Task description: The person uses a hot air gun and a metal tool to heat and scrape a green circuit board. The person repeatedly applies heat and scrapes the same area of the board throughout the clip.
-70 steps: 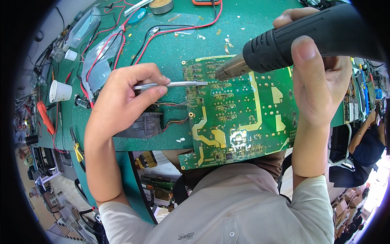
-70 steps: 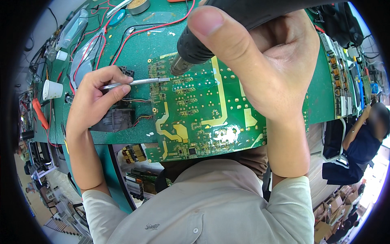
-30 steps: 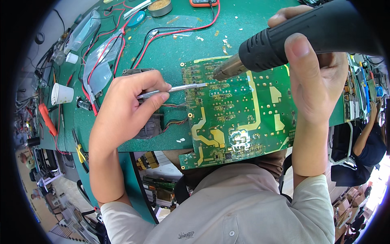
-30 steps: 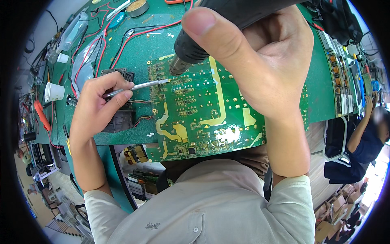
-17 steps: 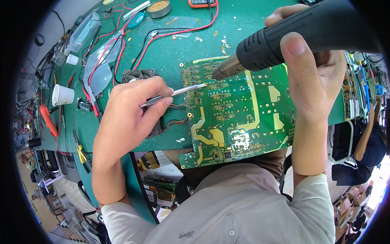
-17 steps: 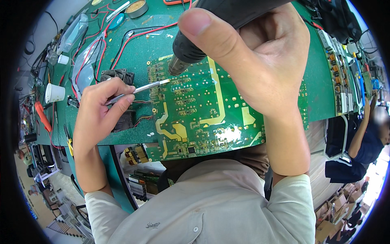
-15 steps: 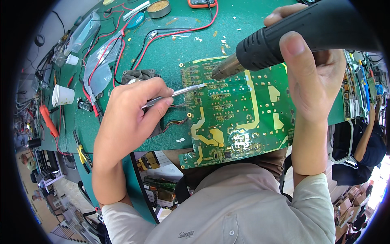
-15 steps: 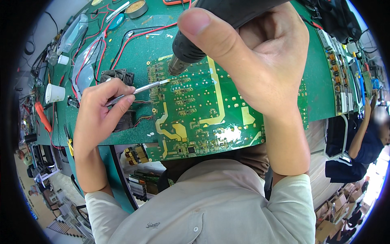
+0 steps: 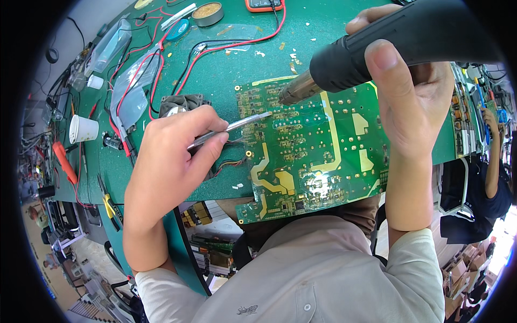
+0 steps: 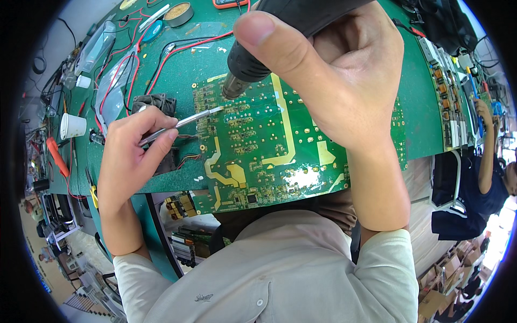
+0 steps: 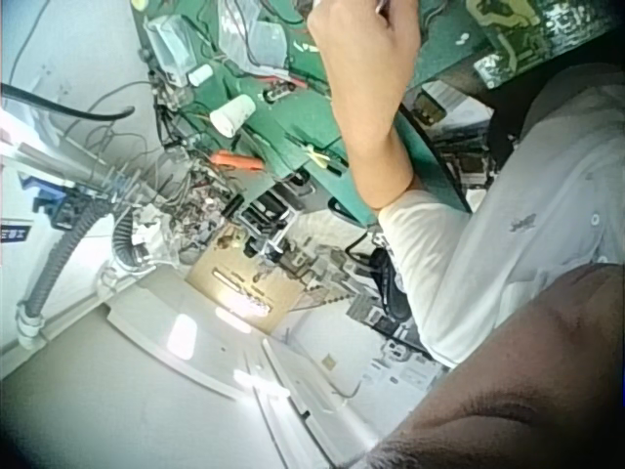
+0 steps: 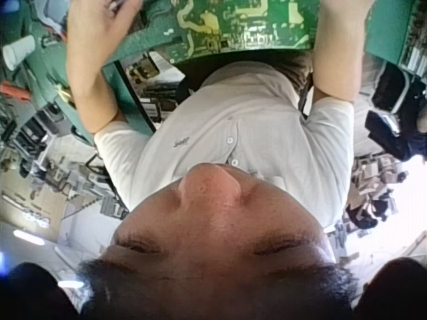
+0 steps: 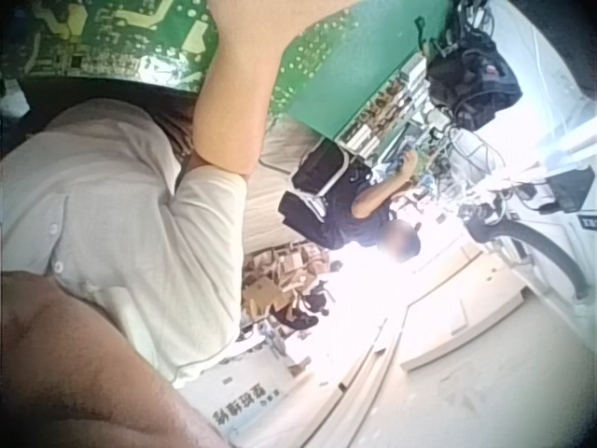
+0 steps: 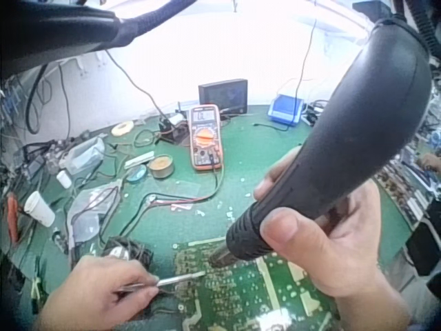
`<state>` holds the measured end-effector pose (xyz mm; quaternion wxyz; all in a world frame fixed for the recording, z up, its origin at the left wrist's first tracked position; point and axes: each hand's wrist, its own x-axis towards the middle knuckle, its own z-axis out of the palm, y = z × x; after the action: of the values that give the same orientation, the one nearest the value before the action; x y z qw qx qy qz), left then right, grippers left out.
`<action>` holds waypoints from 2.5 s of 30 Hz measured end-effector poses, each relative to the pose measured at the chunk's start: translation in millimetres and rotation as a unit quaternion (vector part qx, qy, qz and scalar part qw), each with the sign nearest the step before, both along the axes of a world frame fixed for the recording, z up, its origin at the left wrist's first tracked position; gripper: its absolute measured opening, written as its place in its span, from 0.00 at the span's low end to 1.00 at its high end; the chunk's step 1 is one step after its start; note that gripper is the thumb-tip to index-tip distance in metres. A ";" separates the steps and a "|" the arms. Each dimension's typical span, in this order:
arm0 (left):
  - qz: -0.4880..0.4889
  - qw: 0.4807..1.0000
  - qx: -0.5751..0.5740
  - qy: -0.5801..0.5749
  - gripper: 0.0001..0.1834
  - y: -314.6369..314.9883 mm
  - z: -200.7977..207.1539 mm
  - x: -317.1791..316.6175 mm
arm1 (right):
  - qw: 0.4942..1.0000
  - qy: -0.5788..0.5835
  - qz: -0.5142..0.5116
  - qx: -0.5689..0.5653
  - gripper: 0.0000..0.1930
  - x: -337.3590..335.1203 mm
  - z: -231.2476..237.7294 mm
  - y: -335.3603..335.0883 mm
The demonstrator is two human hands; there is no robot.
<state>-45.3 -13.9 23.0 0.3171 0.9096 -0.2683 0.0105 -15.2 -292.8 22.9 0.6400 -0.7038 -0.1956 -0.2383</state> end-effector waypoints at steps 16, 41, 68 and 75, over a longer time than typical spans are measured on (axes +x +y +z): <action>0.047 0.985 0.120 -0.115 0.05 -31.2 -1.4 -37.9 | 0.997 0.017 0.049 0.061 0.21 11.5 -15.0 -18.0; 0.128 0.965 0.126 -0.191 0.11 -35.8 -8.9 -63.1 | 0.995 -0.008 0.072 0.069 0.18 17.1 -15.6 -19.4; 0.170 0.959 0.154 -0.168 0.16 -68.1 -33.0 -88.1 | 0.992 -0.006 0.100 0.076 0.19 17.7 -18.0 -18.1; 0.183 0.959 0.162 -0.145 0.16 -73.2 -30.8 -94.1 | 0.992 -0.005 0.099 0.084 0.20 17.4 -17.2 -15.9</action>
<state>-139.4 -87.1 -7.8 0.1160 0.9710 -0.1389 0.1562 2.2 -308.7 5.7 0.7166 -0.6232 -0.2467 -0.1930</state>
